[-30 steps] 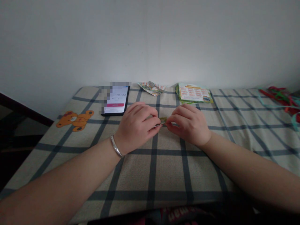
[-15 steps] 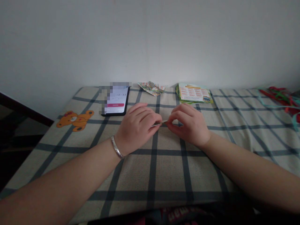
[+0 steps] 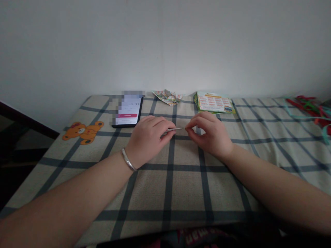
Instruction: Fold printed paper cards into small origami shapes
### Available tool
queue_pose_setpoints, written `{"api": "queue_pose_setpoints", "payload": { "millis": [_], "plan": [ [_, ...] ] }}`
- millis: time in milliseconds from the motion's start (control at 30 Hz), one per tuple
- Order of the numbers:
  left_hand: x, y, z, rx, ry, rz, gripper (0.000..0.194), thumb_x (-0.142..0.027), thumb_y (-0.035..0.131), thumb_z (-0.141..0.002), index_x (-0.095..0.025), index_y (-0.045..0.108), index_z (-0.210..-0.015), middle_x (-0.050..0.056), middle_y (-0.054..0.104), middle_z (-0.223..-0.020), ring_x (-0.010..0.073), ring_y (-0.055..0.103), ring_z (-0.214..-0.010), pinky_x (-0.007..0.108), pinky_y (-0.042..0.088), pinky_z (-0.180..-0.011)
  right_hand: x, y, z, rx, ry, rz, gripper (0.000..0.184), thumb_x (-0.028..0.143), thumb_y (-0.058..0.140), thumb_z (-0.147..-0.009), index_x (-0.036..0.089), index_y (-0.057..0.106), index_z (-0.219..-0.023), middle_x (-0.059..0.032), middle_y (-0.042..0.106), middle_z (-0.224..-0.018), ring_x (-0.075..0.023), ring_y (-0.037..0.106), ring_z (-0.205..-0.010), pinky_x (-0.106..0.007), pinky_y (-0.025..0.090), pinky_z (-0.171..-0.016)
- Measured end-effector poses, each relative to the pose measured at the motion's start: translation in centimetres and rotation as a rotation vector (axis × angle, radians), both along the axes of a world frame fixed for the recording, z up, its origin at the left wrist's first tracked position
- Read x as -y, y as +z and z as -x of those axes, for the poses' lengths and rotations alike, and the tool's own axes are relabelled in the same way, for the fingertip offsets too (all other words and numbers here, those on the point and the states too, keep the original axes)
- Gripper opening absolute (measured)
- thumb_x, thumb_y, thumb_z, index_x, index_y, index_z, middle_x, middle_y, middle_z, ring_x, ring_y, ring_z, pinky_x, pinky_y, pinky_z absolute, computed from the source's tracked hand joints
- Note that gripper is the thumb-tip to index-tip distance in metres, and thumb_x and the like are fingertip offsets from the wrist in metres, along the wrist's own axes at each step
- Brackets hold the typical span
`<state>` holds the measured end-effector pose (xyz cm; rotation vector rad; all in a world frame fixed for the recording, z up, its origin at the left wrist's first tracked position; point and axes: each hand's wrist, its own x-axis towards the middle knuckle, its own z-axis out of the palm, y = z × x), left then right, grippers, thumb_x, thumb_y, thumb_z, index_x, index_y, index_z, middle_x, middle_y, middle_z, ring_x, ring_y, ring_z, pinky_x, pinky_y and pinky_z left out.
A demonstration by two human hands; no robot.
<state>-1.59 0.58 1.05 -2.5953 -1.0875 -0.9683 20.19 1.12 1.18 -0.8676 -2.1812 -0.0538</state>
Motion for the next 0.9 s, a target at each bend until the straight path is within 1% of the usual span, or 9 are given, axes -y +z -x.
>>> {"api": "queue_pose_setpoints", "payload": {
  "millis": [133,200,367,500,567,633,667,767,900],
  "plan": [
    [-0.5,-0.3,0.2,0.038,0.081,0.025,0.009,-0.024,0.061,-0.086,-0.017,0.061,-0.079,0.001,0.065,-0.076,0.0177,0.059,-0.073,0.031,0.042,-0.068,-0.5,0.0,-0.4,-0.051,-0.030,0.055,0.005,0.016,0.059,-0.083,0.020,0.062,-0.082,-0.0038,0.062,-0.081,-0.0179,0.057,-0.079,-0.031,0.046,-0.069],
    [-0.7,-0.4,0.3,0.042,0.091,0.040,0.011,-0.025,0.061,-0.086,-0.017,0.061,-0.078,0.001,0.064,-0.074,0.0169,0.058,-0.071,0.030,0.041,-0.065,-0.7,0.0,-0.5,-0.056,-0.033,0.075,0.005,0.016,0.058,-0.083,0.020,0.061,-0.082,-0.0036,0.061,-0.081,-0.0177,0.057,-0.078,-0.030,0.045,-0.068],
    [-0.8,-0.4,0.5,0.047,0.044,0.095,0.008,-0.022,0.060,-0.086,-0.016,0.062,-0.082,0.001,0.064,-0.078,0.0150,0.057,-0.073,0.027,0.041,-0.065,-1.0,-0.4,-0.5,-0.015,0.019,0.115,0.007,0.014,0.059,-0.081,0.020,0.059,-0.083,-0.0032,0.061,-0.082,-0.0175,0.057,-0.078,-0.030,0.045,-0.069],
    [-0.8,-0.5,0.4,0.041,-0.004,0.093,0.008,-0.022,0.059,-0.087,-0.016,0.062,-0.082,0.002,0.063,-0.079,0.0155,0.058,-0.076,0.028,0.042,-0.067,-0.9,-0.4,-0.4,-0.013,0.065,0.127,0.007,0.016,0.058,-0.086,0.020,0.063,-0.089,-0.0035,0.062,-0.083,-0.0168,0.057,-0.078,-0.029,0.045,-0.069],
    [-0.8,-0.6,0.3,0.041,-0.017,0.079,0.009,-0.022,0.059,-0.087,-0.016,0.061,-0.081,0.002,0.064,-0.078,0.0159,0.059,-0.076,0.028,0.043,-0.068,-0.9,-0.4,-0.4,-0.033,0.061,0.146,0.007,0.017,0.057,-0.087,0.020,0.063,-0.090,-0.0033,0.062,-0.082,-0.0163,0.056,-0.077,-0.029,0.044,-0.067],
    [-0.6,-0.6,0.2,0.061,-0.010,0.077,0.004,-0.020,0.060,-0.085,-0.016,0.061,-0.084,0.002,0.066,-0.080,0.0162,0.061,-0.076,0.028,0.045,-0.069,-1.0,-0.5,-0.4,-0.062,0.018,0.168,0.006,0.017,0.057,-0.088,0.019,0.063,-0.089,-0.0030,0.062,-0.081,-0.0160,0.056,-0.077,-0.028,0.043,-0.065],
    [-0.5,-0.6,0.1,0.080,-0.001,0.084,0.006,-0.019,0.061,-0.083,-0.016,0.061,-0.089,0.001,0.067,-0.082,0.0162,0.063,-0.077,0.028,0.046,-0.070,-1.0,-0.6,-0.5,-0.075,-0.010,0.178,0.006,0.017,0.057,-0.088,0.019,0.062,-0.088,-0.0028,0.062,-0.082,-0.0159,0.056,-0.076,-0.028,0.043,-0.064],
    [-0.2,-0.5,-0.1,0.126,0.027,0.127,0.020,-0.015,0.063,-0.080,-0.018,0.060,-0.100,-0.001,0.069,-0.084,0.0154,0.066,-0.077,0.027,0.048,-0.070,-1.3,-0.9,-0.6,-0.103,-0.081,0.192,0.007,0.016,0.057,-0.087,0.019,0.063,-0.088,-0.0022,0.063,-0.081,-0.0155,0.056,-0.075,-0.027,0.043,-0.063],
    [0.0,-0.5,0.0,0.141,0.033,0.160,0.029,-0.013,0.062,-0.079,-0.018,0.056,-0.107,-0.003,0.066,-0.077,0.0139,0.064,-0.072,0.026,0.049,-0.070,-1.5,-1.0,-0.6,-0.098,-0.105,0.197,0.006,0.018,0.059,-0.086,0.019,0.066,-0.087,-0.0022,0.065,-0.079,-0.0163,0.058,-0.075,-0.029,0.043,-0.063]
  ]
}}
